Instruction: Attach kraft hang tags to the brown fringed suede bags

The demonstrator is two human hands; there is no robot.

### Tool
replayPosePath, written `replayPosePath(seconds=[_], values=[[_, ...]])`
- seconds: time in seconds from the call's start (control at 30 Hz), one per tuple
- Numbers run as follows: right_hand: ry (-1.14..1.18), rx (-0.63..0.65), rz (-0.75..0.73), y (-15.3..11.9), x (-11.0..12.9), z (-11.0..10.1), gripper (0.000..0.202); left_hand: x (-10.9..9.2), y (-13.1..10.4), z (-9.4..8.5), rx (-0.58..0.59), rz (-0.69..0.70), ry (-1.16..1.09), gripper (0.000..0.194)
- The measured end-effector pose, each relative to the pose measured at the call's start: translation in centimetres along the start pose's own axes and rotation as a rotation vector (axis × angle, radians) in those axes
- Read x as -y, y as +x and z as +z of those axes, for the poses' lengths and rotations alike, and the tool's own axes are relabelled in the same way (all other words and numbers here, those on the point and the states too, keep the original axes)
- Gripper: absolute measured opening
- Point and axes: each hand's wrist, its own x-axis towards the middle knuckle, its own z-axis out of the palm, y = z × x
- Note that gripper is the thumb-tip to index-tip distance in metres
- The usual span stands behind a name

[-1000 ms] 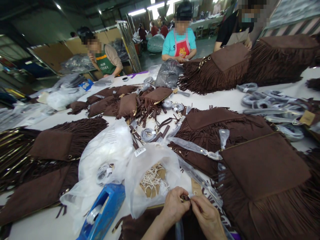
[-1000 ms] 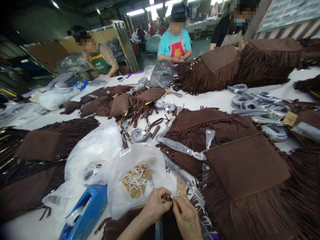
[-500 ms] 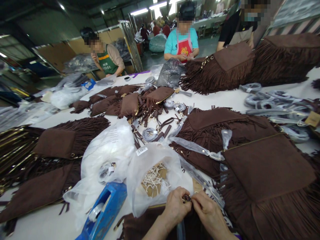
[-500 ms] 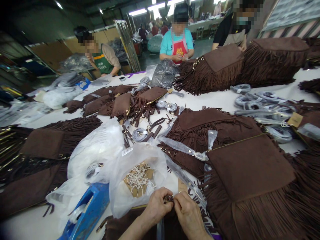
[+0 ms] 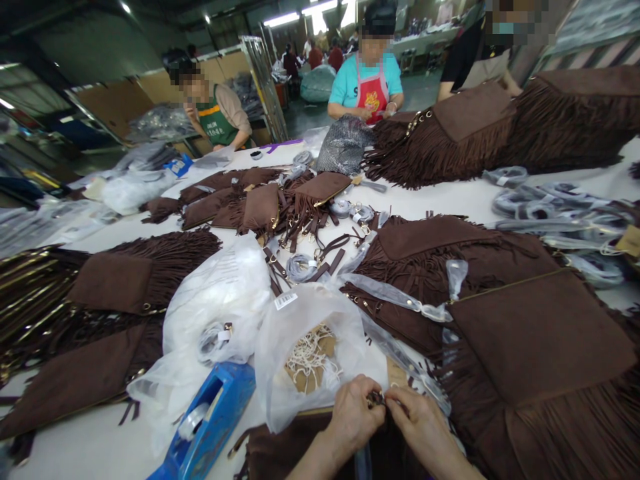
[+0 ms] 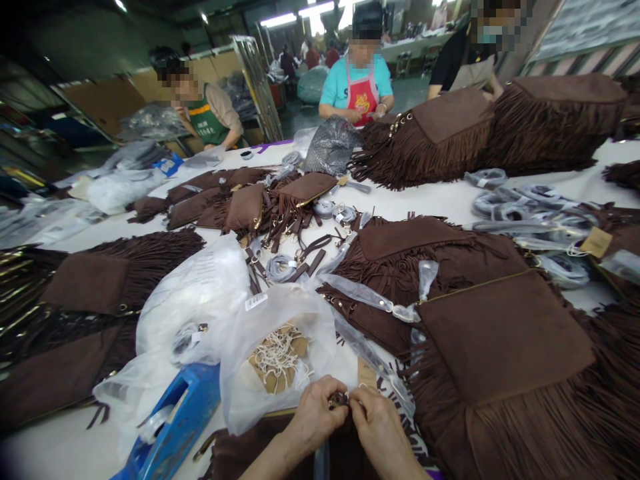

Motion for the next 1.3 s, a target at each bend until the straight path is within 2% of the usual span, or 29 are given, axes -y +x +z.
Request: replayPosePath(seconds=[0.17,0.33,0.83,1.3], values=[[0.091,-0.007,0.069,-0.4,-0.3,0.4,0.034,0.1,0.0,-0.1,-0.002,-0.008,-0.001,0.026],[0.148,-0.009,0.138,-0.3,-1.0,1.0,0.03,0.2,0.0,0.0,-0.008,-0.007,0.002,0.025],[0.245,-0.006,0.212,-0.4,-2.1,2.0,0.033,0.2,0.0,0.1,-0.014,-0.002,-0.013,0.025],[0.149,-0.036,0.119,-0.3,-1.9,1.7,0.029,0.1,-0.3,-0.2,-0.011,-0.009,-0.068,0.022]])
